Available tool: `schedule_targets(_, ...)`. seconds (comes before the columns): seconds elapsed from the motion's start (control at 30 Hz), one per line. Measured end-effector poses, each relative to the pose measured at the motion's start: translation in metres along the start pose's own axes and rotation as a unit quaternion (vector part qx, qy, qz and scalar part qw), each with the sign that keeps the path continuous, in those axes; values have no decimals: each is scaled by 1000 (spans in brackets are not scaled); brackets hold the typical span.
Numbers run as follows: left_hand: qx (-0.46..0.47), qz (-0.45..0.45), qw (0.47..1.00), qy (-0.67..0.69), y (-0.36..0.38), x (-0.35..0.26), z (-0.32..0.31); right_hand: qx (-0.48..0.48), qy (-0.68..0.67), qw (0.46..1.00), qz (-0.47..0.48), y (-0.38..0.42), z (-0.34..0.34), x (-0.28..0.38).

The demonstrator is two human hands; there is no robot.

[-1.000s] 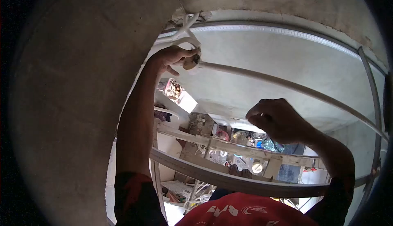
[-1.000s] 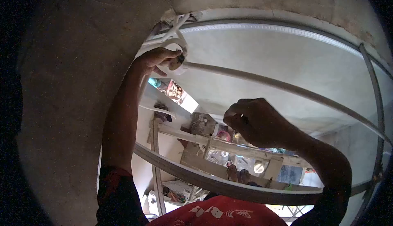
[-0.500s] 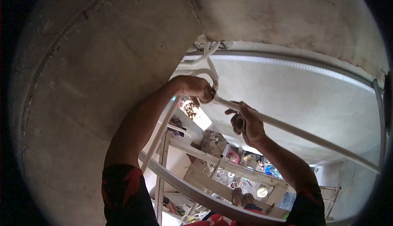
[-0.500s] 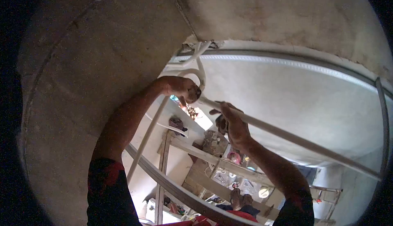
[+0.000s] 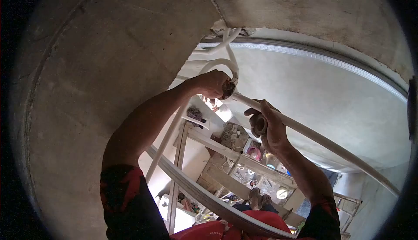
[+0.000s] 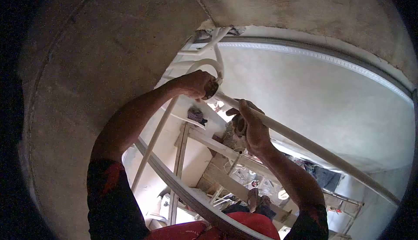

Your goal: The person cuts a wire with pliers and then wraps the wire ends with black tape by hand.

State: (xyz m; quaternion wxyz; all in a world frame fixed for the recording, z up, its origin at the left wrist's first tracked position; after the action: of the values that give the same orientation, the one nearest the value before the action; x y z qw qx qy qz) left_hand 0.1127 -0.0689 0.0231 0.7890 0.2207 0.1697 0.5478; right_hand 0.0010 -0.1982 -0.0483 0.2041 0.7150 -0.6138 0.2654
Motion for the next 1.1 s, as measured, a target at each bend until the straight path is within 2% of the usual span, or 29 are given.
schedule_targets(0.03, -3, 5, 1000, 2, 0, 7, 2, 6, 1, 1000, -2, 0, -1, 0)
schedule_targets(0.1, 71, -57, 989, 119, -6, 5, -9, 26, -21, 999, -4, 3, -2, 1)
schedule_targets(0.17, 46, -73, 985, 153, -6, 15, -9, 65, -7, 998, -19, 6, -3, -1)
schedule_targets(0.23, 43, -75, 966, 244, -9, 24, -12, 26, -6, 1000, -4, 9, -4, 4)
schedule_targets(0.37, 6, -61, 979, 195, -6, 14, -8, 16, 20, 1000, 6, 5, 4, -2)
schedule_targets(0.4, -20, -9, 997, 78, 0, 10, -2, 15, 24, 1000, 9, 3, 6, -4)
schedule_targets(0.43, -20, -8, 996, 82, -7, 12, -8, 15, 26, 1000, 5, 3, 5, -7)
schedule_targets(0.5, -103, -60, 986, -115, -17, 8, -6, -31, 25, 998, -41, 5, 10, -21)
schedule_targets(0.57, -93, -56, 989, -102, -12, 9, -7, 49, 158, 985, -42, 10, -10, -30)
schedule_targets(0.6, -115, -71, 989, -56, -7, 9, -2, 80, 179, 973, -118, 22, -16, -39)
schedule_targets(0.67, -145, -85, 986, -1, 9, 10, 2, 113, 268, 953, -86, 34, -42, -20)
schedule_targets(0.73, -184, -138, 938, 260, 32, 16, 11, 130, 326, 936, -27, 39, -65, 10)
schedule_targets(0.77, -192, -141, 934, 266, 36, 24, 4, 142, 337, 931, 14, 39, -75, 25)
schedule_targets(0.8, -261, -162, 888, 341, 47, 36, 6, 130, 403, 905, 21, 41, -85, 43)
schedule_targets(0.83, -327, -182, 831, 412, 60, 46, 9, 119, 432, 891, 70, 39, -90, 58)
schedule_targets(0.9, -415, -139, 835, 333, 78, 59, 3, 114, 471, 867, 118, 28, -108, 83)
schedule_targets(0.93, -440, -106, 829, 329, 82, 62, -2, 93, 522, 831, 166, 20, -118, 96)
schedule_targets(0.97, -460, -74, 823, 324, 83, 62, -10, 70, 571, 790, 212, 10, -129, 108)
schedule_targets(1.0, -533, -78, 793, 286, 86, 59, -13, 76, 609, 744, 266, -3, -139, 113)
schedule_targets(1.03, -546, -78, 787, 276, 88, 53, -14, 119, 682, 624, 362, -12, -152, 109)
schedule_targets(1.1, -604, -90, 776, 159, 84, 40, -12, 75, 709, 648, 267, -60, -143, 96)
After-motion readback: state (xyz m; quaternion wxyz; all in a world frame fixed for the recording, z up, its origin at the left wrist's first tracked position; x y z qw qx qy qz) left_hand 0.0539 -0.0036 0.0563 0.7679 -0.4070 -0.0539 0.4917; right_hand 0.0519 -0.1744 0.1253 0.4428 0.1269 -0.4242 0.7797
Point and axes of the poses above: each hand's wrist, its own y-axis away from the middle knuckle, its own z-axis out of the back of the hand, x = y × z, the point moved 10 cm from there along -y, towards the middle knuckle, and after that the axes turned 7 degrees about -y, right-handed, at the moved point
